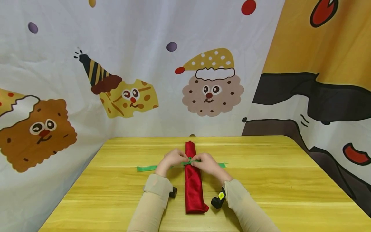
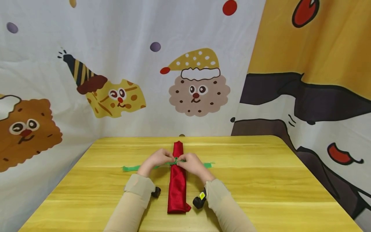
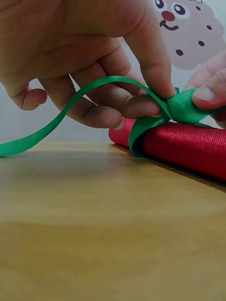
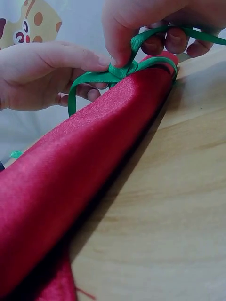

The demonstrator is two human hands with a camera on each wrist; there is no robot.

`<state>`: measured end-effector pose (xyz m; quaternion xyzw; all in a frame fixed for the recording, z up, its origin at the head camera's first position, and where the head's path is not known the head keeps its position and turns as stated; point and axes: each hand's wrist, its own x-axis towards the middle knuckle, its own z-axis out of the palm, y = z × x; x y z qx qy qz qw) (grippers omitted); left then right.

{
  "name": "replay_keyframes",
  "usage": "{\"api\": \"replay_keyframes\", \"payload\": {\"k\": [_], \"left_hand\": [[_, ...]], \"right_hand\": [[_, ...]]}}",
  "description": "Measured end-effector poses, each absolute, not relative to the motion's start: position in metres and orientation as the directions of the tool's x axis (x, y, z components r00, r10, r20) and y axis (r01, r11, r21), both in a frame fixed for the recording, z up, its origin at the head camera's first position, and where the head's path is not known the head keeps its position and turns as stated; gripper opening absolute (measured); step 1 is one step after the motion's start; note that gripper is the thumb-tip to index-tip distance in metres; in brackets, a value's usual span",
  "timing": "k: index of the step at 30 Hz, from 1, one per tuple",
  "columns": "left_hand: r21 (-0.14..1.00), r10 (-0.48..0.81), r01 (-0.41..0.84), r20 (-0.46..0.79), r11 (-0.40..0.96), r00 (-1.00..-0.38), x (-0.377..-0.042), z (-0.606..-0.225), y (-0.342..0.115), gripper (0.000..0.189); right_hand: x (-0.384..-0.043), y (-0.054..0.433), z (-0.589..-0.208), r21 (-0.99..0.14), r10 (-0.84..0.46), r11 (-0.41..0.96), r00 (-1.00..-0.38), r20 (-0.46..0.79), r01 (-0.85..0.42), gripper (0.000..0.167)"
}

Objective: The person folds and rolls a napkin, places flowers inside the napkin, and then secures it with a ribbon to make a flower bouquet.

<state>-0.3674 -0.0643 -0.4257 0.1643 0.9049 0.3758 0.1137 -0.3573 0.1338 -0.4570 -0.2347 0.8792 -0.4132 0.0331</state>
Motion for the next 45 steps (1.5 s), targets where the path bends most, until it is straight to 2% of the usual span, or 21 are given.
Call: {"api": "replay_keyframes", "payload": {"k": [17,33,45], "left_hand": [[0.753,0.388,0.19,-0.094,0.63,-0.917,-0.372,-0.431,-0.066,0.026],[0.787,0.389,0.165,-0.102,0.594,-0.915,-0.37,-0.431,-0.066,0.019],[0.824,0.439,0.174,-0.1,0.54,-0.893,-0.368,-0.429,-0.066,0.017]], "right_hand": [[-0.361,0.147,-0.45,-0.78,-0.395,0.533,-0.912,0.113,-0.328,0.01],[-0.357,0.129,-0.457,-0.727,-0.415,0.555,-0.892,0.179,-0.404,0.006],[-0.354,0.126,-0.457,-0.733,-0.376,0.566,-0.91,0.177,-0.377,0.005]]}}
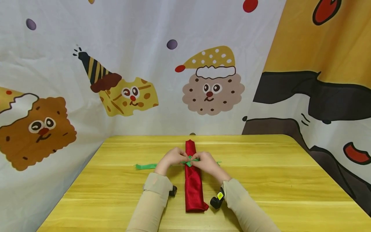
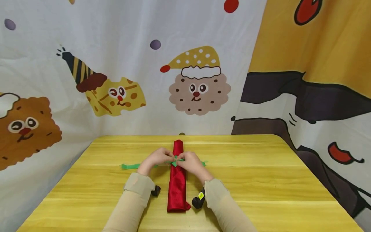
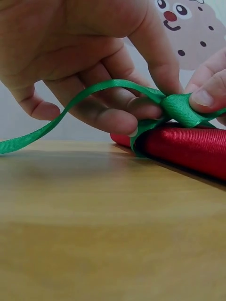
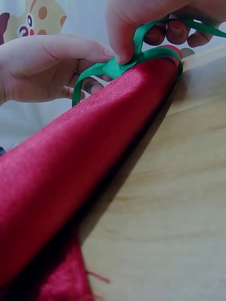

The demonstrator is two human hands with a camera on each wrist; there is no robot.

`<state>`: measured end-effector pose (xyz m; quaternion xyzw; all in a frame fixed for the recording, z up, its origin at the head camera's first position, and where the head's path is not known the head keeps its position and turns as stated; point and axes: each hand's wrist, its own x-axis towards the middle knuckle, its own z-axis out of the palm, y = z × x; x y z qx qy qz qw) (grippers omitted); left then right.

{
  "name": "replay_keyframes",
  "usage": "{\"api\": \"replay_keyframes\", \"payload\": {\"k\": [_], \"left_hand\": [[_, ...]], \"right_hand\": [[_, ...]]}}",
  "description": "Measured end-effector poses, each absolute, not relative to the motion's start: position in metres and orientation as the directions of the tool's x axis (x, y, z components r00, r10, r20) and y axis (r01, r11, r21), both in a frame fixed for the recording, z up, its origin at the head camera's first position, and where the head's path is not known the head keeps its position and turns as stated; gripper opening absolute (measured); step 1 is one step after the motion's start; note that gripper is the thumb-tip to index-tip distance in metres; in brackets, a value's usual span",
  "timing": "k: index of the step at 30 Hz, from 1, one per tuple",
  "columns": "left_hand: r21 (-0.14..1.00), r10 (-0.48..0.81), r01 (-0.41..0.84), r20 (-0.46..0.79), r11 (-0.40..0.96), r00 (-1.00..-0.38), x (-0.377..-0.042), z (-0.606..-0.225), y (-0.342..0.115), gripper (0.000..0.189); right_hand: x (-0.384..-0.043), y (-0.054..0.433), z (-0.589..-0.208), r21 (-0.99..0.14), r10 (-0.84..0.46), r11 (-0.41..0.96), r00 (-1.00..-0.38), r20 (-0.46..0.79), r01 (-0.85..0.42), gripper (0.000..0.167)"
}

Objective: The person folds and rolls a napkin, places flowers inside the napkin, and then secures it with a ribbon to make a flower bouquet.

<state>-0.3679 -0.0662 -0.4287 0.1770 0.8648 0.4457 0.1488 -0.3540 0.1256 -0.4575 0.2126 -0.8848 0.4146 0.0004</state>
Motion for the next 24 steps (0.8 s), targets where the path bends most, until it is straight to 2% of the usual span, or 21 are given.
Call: {"api": "replay_keyframes", "payload": {"k": [9,24], "left_hand": [[0.811,0.439,0.172,-0.114,0.559,-0.891,-0.3694,-0.4307,-0.0656,0.02],[0.794,0.438,0.17,-0.131,0.584,-0.889,-0.372,-0.4321,-0.0635,0.008]], "right_hand": [[-0.3537,0.1257,-0.4568,-0.719,-0.369,0.578,-0.909,0.194,-0.387,0.008],[-0.3561,0.1321,-0.4536,-0.744,-0.377,0.567,-0.914,0.146,-0.353,0.009]]}}
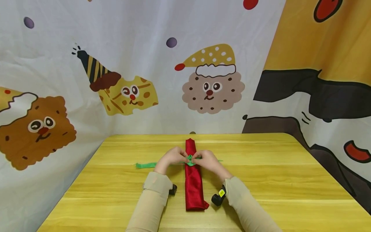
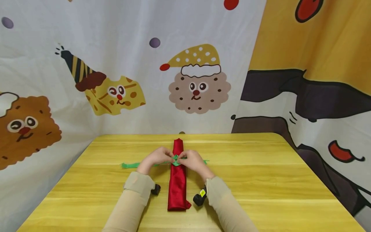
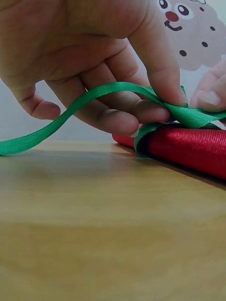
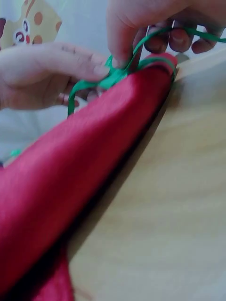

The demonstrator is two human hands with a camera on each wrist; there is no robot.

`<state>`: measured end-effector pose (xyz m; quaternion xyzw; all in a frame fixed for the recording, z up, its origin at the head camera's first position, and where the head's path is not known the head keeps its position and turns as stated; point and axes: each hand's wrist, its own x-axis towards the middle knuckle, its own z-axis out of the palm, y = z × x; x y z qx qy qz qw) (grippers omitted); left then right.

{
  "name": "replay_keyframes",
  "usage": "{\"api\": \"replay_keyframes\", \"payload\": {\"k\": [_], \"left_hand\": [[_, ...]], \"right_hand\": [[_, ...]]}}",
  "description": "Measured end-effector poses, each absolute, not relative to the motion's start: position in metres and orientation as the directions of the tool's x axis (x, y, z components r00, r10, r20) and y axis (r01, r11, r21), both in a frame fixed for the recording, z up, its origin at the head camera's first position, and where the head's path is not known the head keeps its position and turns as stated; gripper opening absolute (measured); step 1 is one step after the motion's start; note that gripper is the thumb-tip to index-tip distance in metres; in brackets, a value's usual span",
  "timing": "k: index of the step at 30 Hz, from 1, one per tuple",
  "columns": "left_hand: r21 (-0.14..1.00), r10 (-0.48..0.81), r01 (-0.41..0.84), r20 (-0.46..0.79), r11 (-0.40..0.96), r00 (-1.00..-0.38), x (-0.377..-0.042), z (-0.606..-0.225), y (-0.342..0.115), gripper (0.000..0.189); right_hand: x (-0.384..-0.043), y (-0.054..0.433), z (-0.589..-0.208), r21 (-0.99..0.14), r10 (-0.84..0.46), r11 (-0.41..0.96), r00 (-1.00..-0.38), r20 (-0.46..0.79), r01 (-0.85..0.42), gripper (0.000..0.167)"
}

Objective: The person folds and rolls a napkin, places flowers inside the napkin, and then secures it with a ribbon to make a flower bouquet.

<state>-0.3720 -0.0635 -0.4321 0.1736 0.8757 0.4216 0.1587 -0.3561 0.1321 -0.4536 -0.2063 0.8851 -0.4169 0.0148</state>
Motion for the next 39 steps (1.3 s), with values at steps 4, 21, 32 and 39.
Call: {"api": "replay_keyframes", "payload": {"k": [4,21,32,39], "left_hand": [[0.77,0.438,0.192,-0.124,0.608,-0.891,-0.372,-0.43,-0.065,0.007],[0.784,0.44,0.193,-0.112,0.591,-0.891,-0.369,-0.43,-0.065,0.014],[0.795,0.449,0.188,-0.117,0.577,-0.886,-0.368,-0.429,-0.064,0.021],[0.786,0.457,0.202,-0.113,0.584,-0.882,-0.368,-0.429,-0.063,0.014]], "right_hand": [[-0.36,0.141,-0.451,-0.75,-0.402,0.569,-0.91,0.104,-0.337,0.01],[-0.36,0.142,-0.451,-0.737,-0.464,0.561,-0.88,0.097,-0.377,0.007],[-0.359,0.135,-0.456,-0.746,-0.424,0.561,-0.898,0.114,-0.359,0.011],[-0.358,0.134,-0.454,-0.745,-0.422,0.564,-0.9,0.112,-0.357,0.011]]}}
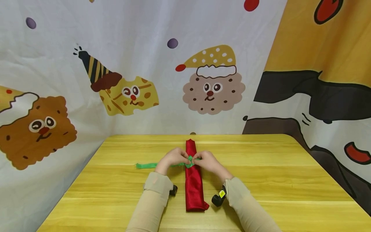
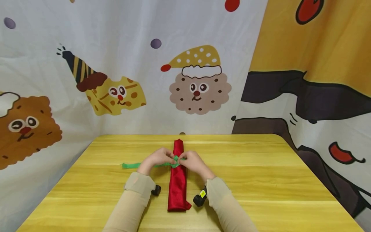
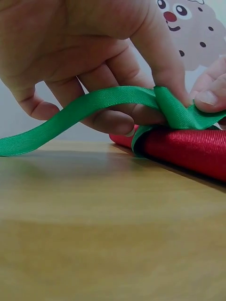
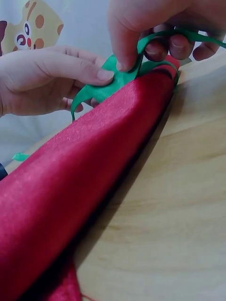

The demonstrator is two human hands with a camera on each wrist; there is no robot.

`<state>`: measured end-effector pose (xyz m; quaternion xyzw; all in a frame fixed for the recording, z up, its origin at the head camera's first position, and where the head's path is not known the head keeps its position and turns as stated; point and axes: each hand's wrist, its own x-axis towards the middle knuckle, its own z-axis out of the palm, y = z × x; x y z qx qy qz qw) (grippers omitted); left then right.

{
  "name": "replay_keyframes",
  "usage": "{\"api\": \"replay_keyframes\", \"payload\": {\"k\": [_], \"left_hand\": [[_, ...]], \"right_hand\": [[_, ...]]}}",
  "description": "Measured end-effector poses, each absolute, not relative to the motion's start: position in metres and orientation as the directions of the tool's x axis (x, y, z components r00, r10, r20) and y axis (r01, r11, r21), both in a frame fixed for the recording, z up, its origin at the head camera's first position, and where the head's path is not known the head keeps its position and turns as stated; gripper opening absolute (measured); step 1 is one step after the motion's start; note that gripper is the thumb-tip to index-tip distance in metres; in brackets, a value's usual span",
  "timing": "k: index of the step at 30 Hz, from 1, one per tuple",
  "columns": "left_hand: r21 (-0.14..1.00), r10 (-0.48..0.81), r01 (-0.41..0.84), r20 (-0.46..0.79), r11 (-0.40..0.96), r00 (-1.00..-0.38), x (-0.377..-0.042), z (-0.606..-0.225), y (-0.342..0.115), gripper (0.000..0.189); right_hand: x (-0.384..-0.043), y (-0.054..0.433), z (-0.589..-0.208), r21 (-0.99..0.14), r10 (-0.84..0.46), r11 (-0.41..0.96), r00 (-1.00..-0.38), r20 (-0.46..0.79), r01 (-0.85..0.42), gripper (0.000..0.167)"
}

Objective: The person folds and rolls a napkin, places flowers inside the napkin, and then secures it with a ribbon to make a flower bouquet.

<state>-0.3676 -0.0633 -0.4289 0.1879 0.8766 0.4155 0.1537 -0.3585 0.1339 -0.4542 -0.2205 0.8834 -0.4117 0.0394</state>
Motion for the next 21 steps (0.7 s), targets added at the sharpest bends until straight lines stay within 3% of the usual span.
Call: {"api": "replay_keyframes", "payload": {"k": [15,21], "left_hand": [[0.765,0.436,0.222,-0.085,0.604,-0.896,-0.369,-0.43,-0.065,0.019],[0.794,0.435,0.193,-0.098,0.576,-0.895,-0.368,-0.43,-0.065,0.016]], "right_hand": [[-0.365,0.155,-0.451,-0.765,-0.506,0.538,-0.861,0.044,-0.355,0.01],[-0.365,0.156,-0.449,-0.772,-0.484,0.537,-0.874,0.049,-0.34,0.009]]}}
